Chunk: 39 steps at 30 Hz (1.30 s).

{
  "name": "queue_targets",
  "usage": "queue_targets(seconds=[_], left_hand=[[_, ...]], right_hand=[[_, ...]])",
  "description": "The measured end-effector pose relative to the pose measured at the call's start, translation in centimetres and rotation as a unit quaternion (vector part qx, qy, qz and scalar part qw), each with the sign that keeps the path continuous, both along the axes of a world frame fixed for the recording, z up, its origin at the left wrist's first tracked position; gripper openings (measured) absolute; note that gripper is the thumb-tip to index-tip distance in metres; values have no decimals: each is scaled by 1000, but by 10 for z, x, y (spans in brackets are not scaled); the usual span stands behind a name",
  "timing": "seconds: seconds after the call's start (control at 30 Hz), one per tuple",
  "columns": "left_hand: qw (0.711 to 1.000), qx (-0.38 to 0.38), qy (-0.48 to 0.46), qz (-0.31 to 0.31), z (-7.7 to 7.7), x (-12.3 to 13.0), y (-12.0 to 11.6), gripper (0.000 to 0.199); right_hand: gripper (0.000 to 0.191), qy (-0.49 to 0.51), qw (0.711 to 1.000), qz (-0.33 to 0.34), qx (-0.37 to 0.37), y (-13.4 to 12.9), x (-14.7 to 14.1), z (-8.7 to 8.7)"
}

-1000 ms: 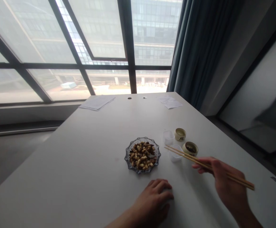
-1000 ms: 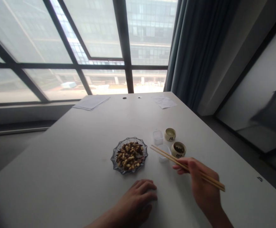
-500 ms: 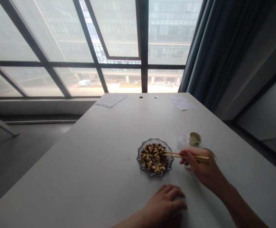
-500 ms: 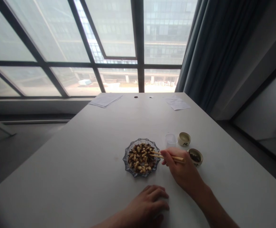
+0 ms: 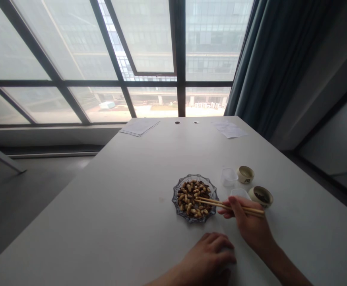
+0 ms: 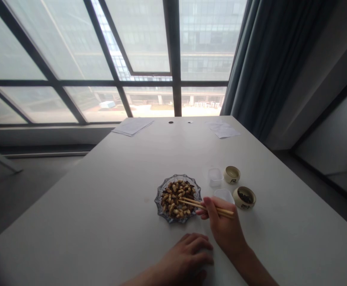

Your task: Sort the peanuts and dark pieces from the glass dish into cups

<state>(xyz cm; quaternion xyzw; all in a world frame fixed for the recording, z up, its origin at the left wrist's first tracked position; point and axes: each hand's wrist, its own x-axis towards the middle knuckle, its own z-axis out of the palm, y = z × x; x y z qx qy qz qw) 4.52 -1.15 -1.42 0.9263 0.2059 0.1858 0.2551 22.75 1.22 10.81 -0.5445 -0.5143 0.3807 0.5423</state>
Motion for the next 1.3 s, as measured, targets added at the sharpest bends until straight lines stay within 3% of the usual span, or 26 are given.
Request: queue_targets(seconds=[0.13, 0.3, 0.47, 0.73, 0.93, 1.07, 1.17, 1.3], left_hand=[[1000, -8, -8, 5, 2, 0, -1, 31], [1000, -24, 4, 9, 3, 0, -2, 34], [1000, -23, 2, 17, 5, 0, -3, 35], [999, -30, 8, 23, 16, 1, -4, 34], [999, -33, 3, 21, 18, 0, -4, 35], [999, -24, -14, 21, 12, 0, -4, 34], [999, -14, -23, 19, 11, 0, -4, 34], [1000, -4, -24, 14, 11, 0, -3, 32]], right_hand=[[61, 0, 995, -93, 34, -15, 7, 7], [53, -54, 973, -207, 91, -38, 46, 22], [56, -134, 942, -289, 105, -62, 84, 16], [57, -123, 948, -288, 58, -73, 105, -18], [49, -109, 945, -304, 53, -70, 85, -2], [43, -77, 965, -241, 76, -61, 56, 6], [36, -90, 981, -114, 130, -45, 37, 2], [32, -157, 960, 55, 225, -20, 22, -4]])
